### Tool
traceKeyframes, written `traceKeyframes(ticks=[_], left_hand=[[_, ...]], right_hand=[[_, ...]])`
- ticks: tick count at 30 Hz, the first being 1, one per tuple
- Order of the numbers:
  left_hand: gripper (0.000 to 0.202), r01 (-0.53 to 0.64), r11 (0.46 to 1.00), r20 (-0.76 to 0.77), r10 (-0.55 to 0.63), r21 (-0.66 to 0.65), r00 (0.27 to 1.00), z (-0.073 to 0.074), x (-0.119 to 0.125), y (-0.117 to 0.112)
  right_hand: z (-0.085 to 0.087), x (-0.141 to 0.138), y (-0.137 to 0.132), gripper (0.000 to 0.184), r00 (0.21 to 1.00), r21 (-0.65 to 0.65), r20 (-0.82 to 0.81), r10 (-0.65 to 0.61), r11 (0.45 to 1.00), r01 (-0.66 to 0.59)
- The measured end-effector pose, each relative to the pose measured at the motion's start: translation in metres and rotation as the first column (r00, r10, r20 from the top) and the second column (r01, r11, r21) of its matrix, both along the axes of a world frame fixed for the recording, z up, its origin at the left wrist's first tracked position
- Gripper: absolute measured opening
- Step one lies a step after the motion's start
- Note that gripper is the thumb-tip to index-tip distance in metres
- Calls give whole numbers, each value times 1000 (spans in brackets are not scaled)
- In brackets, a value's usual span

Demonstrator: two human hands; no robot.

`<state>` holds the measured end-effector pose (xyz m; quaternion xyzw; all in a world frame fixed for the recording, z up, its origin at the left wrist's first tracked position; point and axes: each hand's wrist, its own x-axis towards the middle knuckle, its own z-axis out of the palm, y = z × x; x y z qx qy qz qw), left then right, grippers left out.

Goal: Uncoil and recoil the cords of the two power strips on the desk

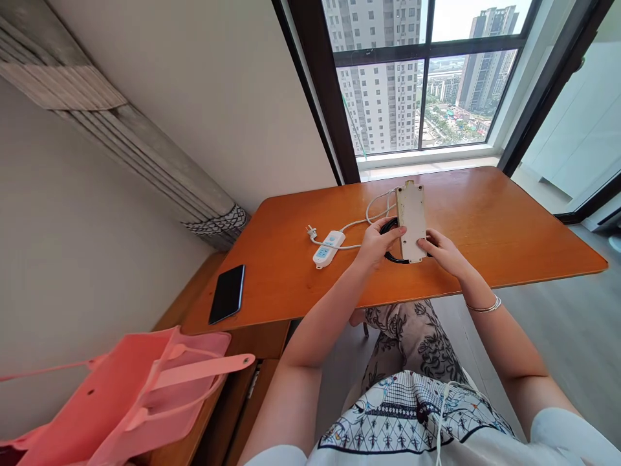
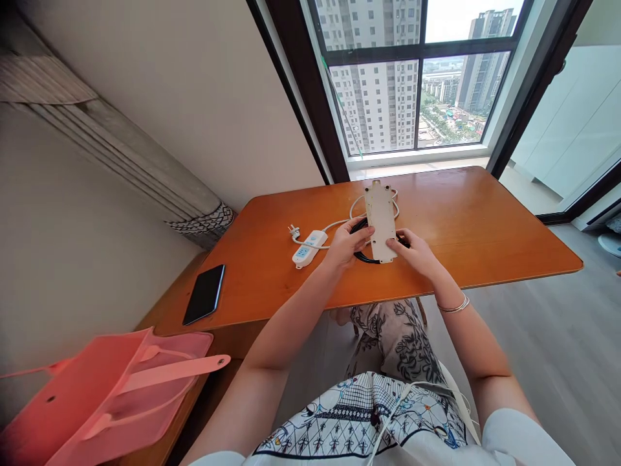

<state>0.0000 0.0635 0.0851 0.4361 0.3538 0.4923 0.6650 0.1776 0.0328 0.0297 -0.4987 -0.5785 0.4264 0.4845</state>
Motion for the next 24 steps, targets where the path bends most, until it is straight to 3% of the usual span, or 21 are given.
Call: traceKeyframes(ticks=[2, 4, 8, 11, 12, 14, 16, 18, 20, 24], left_hand=[[54, -58, 998, 42, 58, 2, 997, 1, 4, -1], [53, -96, 995, 83, 96, 1, 992, -1, 8, -1], [51, -106, 994, 150, 110, -38, 982, -7, 11, -1], [45, -112, 990, 203, 128, -88, 971, -10, 11, 2], [42, -124, 987, 223, 144, -103, 964, -12, 12, 3], [39, -152, 980, 262, 181, -125, 948, -14, 14, 4], [40, -174, 975, 284, 208, -138, 936, -17, 18, 2], [43, -174, 974, 285, 209, -145, 935, -22, 22, -1], [46, -158, 977, 272, 193, -144, 943, -27, 26, -6], [51, -131, 980, 251, 165, -147, 954, -35, 31, -10]], right_hand=[[-4, -3, -1, 61, 996, 2, -59, 66, 998, -66], [-9, -7, -1, 63, 993, 23, -102, 52, 998, -50], [-24, -10, -1, 74, 967, 84, -144, -210, 971, 224], [-35, -13, -8, 87, 857, -34, -376, -354, 929, 369], [-37, -16, -11, 87, 790, -132, -489, -370, 927, 352], [-38, -24, -19, 83, 637, -315, -682, -360, 930, 187], [-34, -33, -26, 77, 545, -356, -788, -286, 934, -23], [-25, -40, -29, 72, 543, -296, -815, -203, 951, -88], [-17, -44, -27, 67, 596, -234, -782, -182, 972, -10], [-10, -43, -18, 61, 648, -203, -710, -275, 961, 186]])
